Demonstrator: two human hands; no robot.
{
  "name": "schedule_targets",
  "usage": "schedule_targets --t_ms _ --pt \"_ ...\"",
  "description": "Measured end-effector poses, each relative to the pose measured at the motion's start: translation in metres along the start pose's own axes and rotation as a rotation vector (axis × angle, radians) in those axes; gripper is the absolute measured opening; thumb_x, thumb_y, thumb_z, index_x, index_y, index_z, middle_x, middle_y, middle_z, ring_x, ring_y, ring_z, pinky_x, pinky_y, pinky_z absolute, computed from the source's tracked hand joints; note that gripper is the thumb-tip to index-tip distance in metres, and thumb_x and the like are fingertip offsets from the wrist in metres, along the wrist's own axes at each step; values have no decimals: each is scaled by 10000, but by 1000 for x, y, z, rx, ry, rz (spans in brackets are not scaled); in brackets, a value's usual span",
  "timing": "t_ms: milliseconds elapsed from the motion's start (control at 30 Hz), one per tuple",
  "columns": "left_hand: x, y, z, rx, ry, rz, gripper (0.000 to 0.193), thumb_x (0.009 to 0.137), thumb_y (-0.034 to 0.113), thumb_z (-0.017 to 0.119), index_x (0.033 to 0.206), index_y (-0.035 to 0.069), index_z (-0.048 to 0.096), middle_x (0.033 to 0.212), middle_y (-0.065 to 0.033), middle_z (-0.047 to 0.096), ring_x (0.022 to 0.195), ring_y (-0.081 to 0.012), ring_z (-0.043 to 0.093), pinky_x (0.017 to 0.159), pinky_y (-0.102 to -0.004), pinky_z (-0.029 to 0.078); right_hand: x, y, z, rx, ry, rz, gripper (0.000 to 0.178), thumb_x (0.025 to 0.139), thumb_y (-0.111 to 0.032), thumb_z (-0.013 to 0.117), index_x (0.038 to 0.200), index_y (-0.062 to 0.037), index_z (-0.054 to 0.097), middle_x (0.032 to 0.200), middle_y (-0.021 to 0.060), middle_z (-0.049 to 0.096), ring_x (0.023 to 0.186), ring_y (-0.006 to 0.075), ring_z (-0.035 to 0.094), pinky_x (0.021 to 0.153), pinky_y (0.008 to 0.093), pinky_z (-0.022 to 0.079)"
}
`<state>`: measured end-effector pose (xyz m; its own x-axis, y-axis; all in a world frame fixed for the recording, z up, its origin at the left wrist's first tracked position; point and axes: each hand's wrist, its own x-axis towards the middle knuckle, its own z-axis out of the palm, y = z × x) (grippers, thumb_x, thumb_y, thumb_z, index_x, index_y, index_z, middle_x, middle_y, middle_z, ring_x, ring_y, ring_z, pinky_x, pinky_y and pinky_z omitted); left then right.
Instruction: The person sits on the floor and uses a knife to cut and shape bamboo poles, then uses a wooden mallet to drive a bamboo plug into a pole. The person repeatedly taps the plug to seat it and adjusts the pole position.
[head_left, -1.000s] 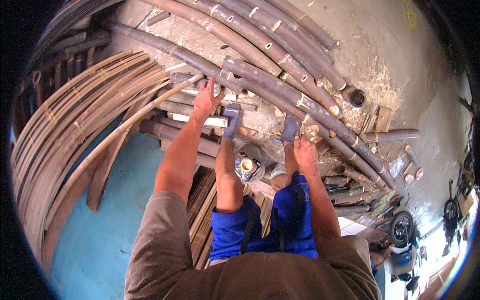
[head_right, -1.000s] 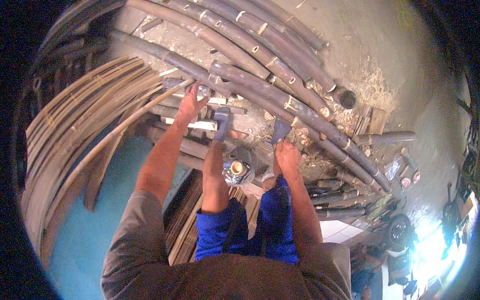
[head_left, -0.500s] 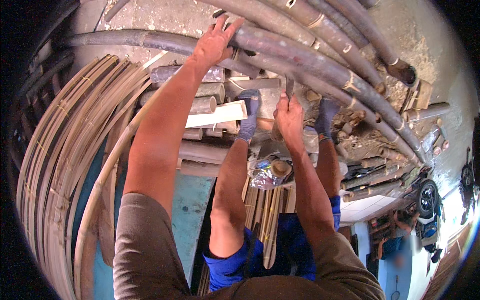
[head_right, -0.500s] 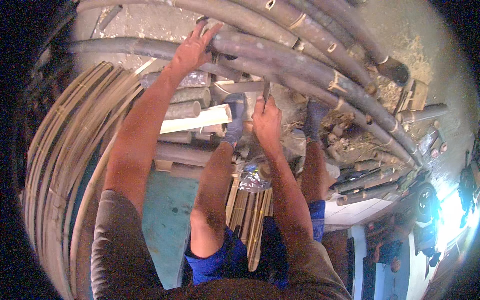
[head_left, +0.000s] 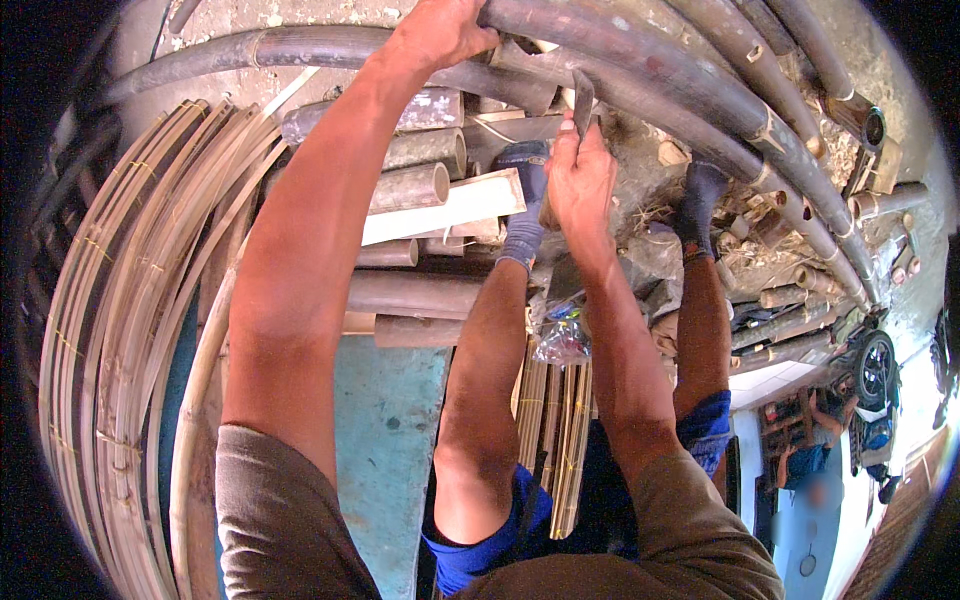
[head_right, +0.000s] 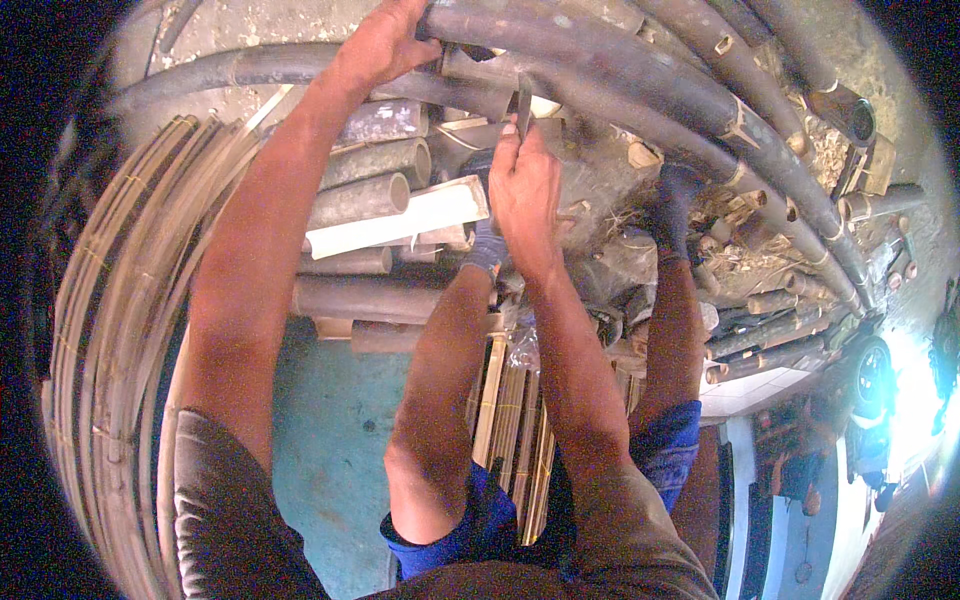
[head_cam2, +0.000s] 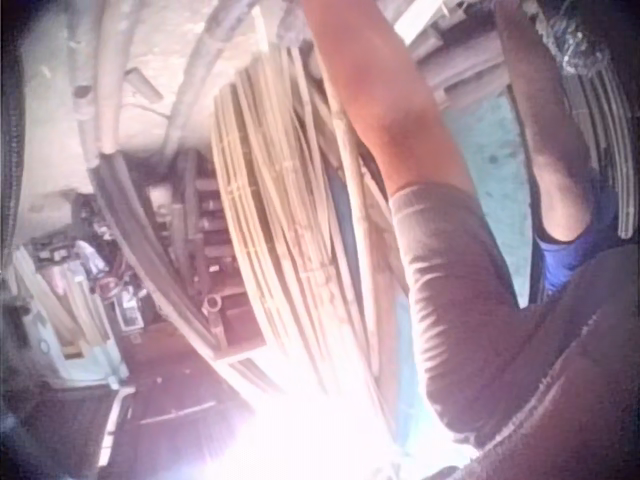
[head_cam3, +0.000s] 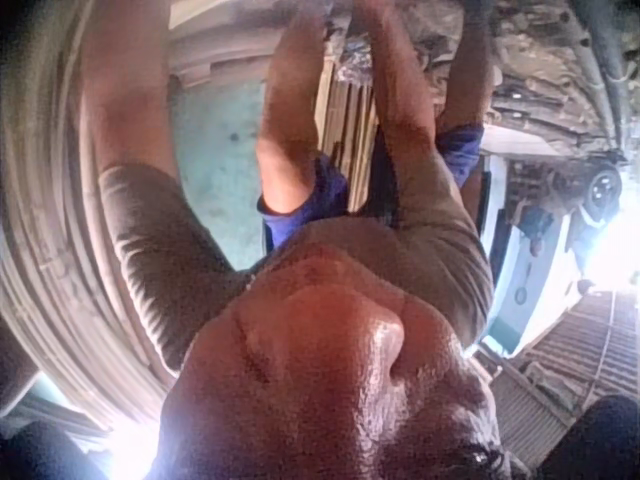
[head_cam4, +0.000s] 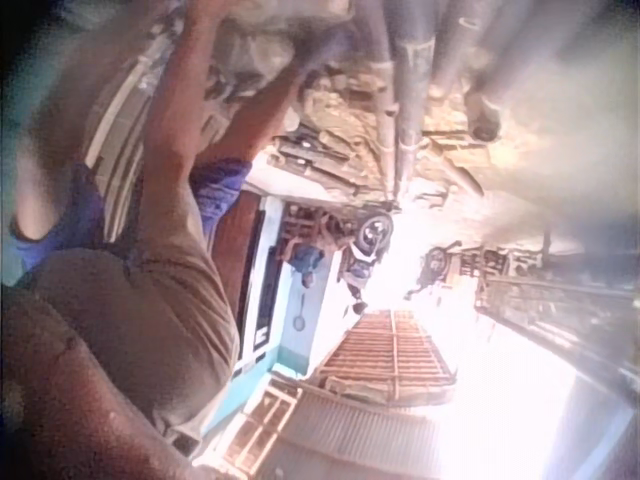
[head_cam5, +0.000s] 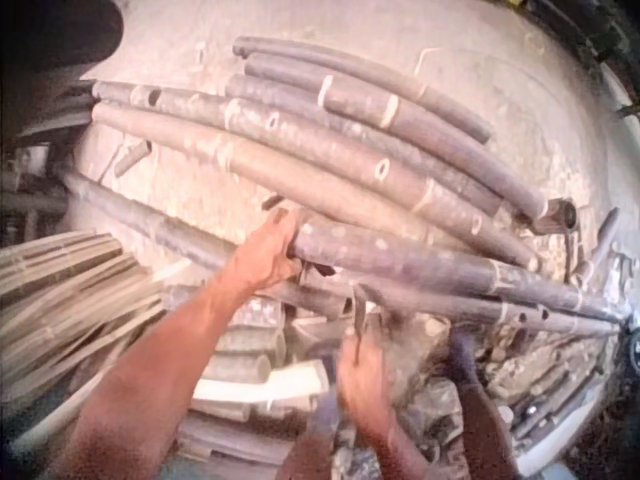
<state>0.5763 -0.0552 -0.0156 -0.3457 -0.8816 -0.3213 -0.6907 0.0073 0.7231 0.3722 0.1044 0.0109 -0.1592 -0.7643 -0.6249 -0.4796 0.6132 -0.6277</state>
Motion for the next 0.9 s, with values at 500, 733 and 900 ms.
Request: schedule_targets --t_ms 500,733,900 --pt "6 -20 7 32 26 88 757 672 30 751 1399 58 543 1267 -292 614 1193 -497 552 1052 -500 450 20 4 36 -39 148 -116 340 1049 -272 494 1049 42 626 794 253 657 725 416 659 681 525 512" --pt "2 -7 4 66 61 127 702 671 29 760 1345 42 568 1208 -280 627 1165 -476 575 1023 -480 474 21 6 47 87 177 -115 294 1032 -219 503 1052 53 612 909 313 667 843 504 652 753 563 500" --pt "3 -14 -2 -70 38 253 681 700 19 734 1357 32 551 1251 -278 608 1191 -470 571 1033 -465 469 8 27 39 32 164 -160 330 1060 -218 479 1281 -5 600 751 101 644 664 203 661 655 379 543"
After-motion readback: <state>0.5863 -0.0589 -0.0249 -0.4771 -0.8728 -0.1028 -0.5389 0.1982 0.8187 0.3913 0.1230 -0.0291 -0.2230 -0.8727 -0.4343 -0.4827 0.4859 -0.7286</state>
